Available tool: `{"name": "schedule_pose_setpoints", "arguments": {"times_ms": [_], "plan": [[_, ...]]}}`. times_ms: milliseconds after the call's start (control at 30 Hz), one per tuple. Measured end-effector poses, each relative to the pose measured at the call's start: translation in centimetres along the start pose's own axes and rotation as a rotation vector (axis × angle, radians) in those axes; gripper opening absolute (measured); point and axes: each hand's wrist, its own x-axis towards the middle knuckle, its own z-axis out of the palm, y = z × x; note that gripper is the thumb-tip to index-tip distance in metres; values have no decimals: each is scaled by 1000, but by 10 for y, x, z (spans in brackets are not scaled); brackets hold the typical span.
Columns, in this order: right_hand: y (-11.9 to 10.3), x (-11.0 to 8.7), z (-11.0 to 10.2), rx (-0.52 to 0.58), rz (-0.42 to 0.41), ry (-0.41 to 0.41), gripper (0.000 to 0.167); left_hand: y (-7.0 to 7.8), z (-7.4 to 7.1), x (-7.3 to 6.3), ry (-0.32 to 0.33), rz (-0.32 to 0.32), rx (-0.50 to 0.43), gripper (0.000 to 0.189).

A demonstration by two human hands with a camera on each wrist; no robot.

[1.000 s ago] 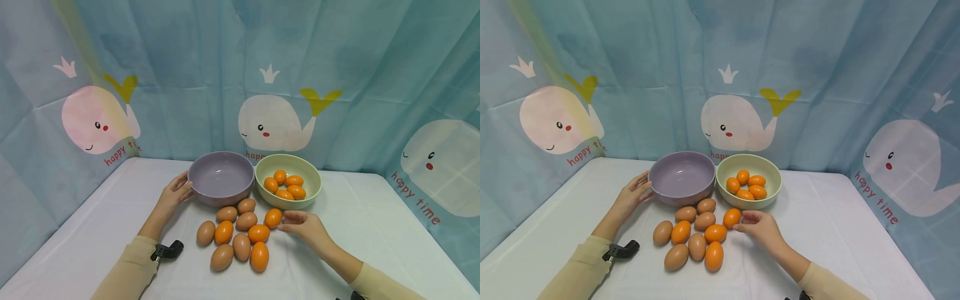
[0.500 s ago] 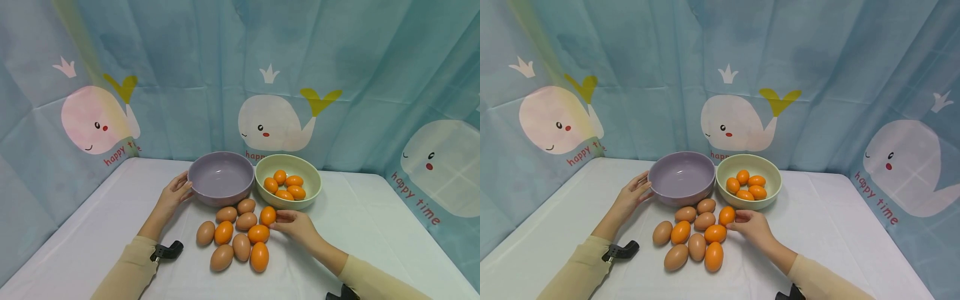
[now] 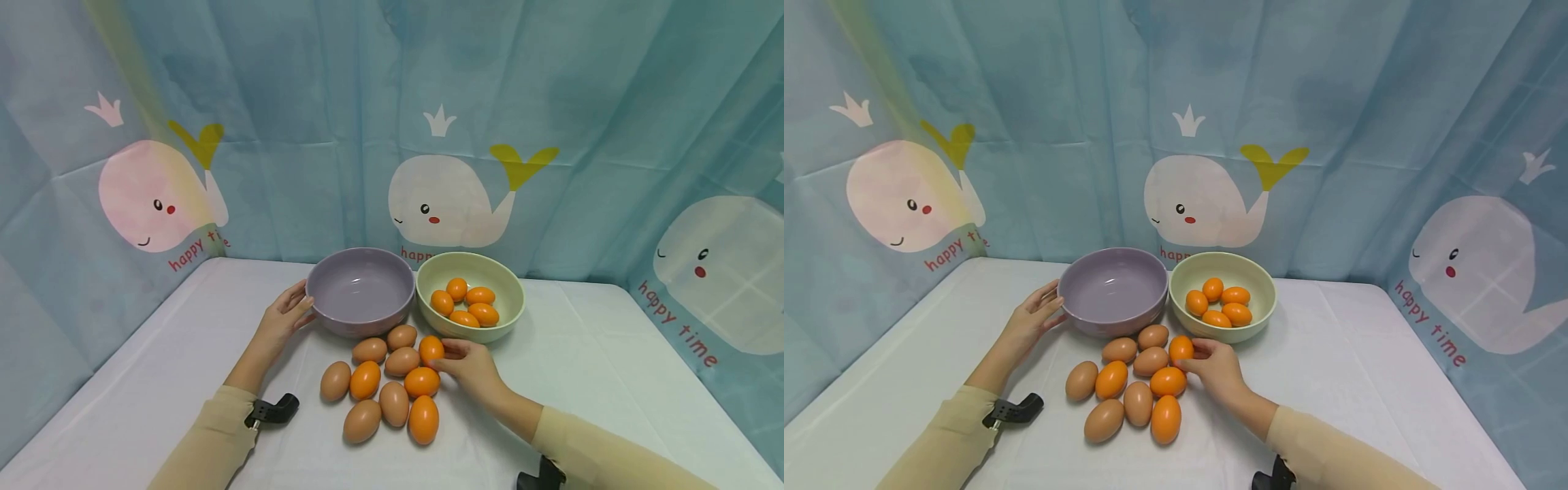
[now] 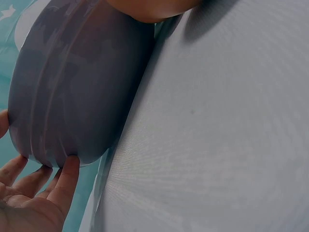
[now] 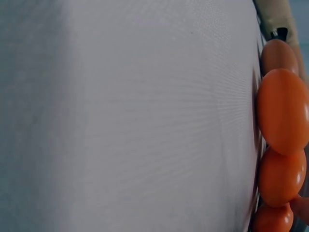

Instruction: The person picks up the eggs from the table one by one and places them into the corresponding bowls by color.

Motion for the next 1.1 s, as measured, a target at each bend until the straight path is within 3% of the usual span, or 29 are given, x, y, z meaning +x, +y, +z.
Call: {"name": "schedule_pose_setpoints", "arguments": {"times_ms": [300, 600, 1100], "plan": [[2, 3, 8, -62, -23, 59, 50, -1, -1, 0, -2, -2, 6, 67], [2, -2, 2, -39, 5, 65, 49, 0, 0, 0, -4, 0, 8, 68], [-38, -17, -31, -37, 6, 54, 54, 1, 0, 0, 0, -4, 6, 68]]}}
